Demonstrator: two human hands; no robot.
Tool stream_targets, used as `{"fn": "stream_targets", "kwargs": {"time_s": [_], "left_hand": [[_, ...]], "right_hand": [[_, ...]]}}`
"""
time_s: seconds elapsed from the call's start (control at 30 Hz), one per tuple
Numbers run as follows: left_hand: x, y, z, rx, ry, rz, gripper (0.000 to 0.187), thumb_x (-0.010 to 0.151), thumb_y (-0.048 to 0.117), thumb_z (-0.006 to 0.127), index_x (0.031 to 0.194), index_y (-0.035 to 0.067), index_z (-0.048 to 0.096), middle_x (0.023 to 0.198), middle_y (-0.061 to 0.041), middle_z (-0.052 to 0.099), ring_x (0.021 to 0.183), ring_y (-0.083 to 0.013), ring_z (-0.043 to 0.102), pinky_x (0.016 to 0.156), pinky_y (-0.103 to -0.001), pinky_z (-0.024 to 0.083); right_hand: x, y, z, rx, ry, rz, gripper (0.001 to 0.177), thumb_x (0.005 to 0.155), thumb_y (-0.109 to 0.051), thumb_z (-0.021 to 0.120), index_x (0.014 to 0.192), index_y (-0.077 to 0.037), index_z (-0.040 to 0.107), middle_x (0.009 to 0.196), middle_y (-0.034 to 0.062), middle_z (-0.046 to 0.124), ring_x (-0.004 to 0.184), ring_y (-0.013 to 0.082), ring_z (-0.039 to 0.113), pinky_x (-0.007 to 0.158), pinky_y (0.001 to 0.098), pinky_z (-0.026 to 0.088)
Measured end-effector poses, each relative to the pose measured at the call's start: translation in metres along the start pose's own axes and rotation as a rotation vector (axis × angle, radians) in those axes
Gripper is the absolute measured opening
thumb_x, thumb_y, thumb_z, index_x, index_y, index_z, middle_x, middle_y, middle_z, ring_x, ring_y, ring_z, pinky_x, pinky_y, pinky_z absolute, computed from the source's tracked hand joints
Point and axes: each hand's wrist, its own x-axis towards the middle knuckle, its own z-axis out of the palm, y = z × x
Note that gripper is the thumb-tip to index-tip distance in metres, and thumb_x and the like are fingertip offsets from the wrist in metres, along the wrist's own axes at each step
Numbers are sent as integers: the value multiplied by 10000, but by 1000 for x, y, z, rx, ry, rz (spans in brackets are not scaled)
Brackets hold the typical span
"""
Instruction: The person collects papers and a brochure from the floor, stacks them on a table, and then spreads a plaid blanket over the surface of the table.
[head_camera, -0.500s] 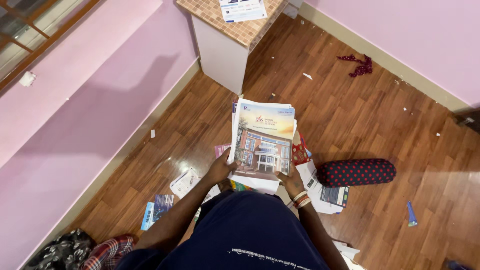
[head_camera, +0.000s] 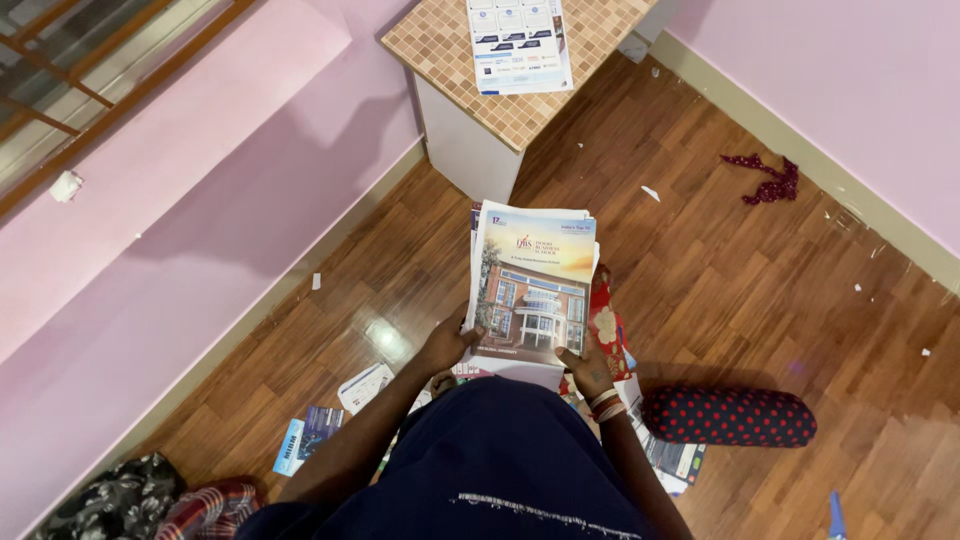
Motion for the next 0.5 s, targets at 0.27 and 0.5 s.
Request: {"fn": "stream_targets", "kwargs": {"time_s": [0.27,0.5], "left_hand": [[110,82,-4,44,201,204,578,976,219,649,1508,107,453,1285,-185,680,1139,-321,666,978,-449,503],[168,131,0,93,333,213,515,948,179,675,1431,71,534,1314,-248,636,1199,-391,629,1018,-462,489]], "right_hand": [[148,-61,-72,-68,-129,-186,582,892,-72,726,1421,18,501,1303,165,636,1167,234,614,1004,351,507],[224,-87,-105,-81,-110,-79,614,875,-53,709,1437,-8,467,1201,147,715,1062,206,676,932,329,546]]}}
